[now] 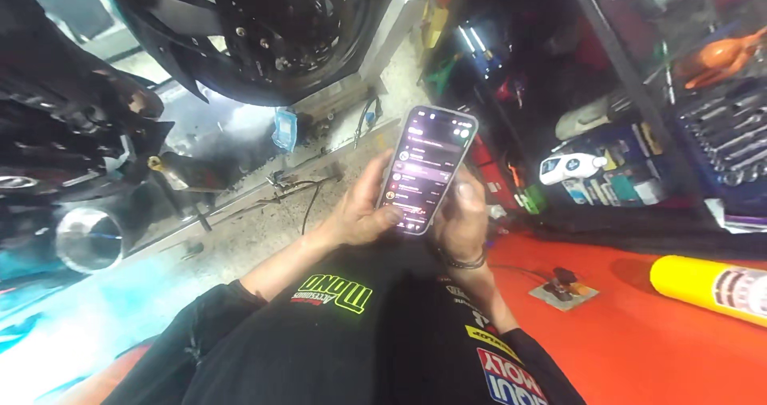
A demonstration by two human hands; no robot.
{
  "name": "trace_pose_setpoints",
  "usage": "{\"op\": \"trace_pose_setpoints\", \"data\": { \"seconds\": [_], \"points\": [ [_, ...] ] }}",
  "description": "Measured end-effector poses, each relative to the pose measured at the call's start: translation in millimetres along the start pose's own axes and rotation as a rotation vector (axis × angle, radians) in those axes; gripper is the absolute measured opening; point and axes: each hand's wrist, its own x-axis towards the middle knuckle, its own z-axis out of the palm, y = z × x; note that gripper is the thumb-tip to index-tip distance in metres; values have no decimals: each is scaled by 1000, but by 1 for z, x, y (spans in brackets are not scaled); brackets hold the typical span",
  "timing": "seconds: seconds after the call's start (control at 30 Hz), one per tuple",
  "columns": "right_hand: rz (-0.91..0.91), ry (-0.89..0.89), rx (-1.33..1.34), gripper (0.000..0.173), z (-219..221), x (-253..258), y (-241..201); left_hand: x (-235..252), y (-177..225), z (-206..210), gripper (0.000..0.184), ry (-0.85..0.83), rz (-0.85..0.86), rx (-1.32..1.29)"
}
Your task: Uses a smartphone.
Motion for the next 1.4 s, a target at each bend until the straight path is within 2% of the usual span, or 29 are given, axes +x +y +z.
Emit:
{"op": "trace_pose_setpoints", "data": {
  "seconds": [0.13,0.27,0.77,1.4],
  "points": [
    [32,-61,96,58,8,-4,1,-1,2,-2,83,42,-102,-23],
    [51,-90,162,60,10,-5,1,-4,4,-6,87,10,-200,-173],
    [55,-55,144,57,9,-8,10,-8,9,-7,83,-53,-245,-154],
    [57,-56,171,57,8,-7,12,-6,5,-8,86,-76,-205,-120]
  ]
}}
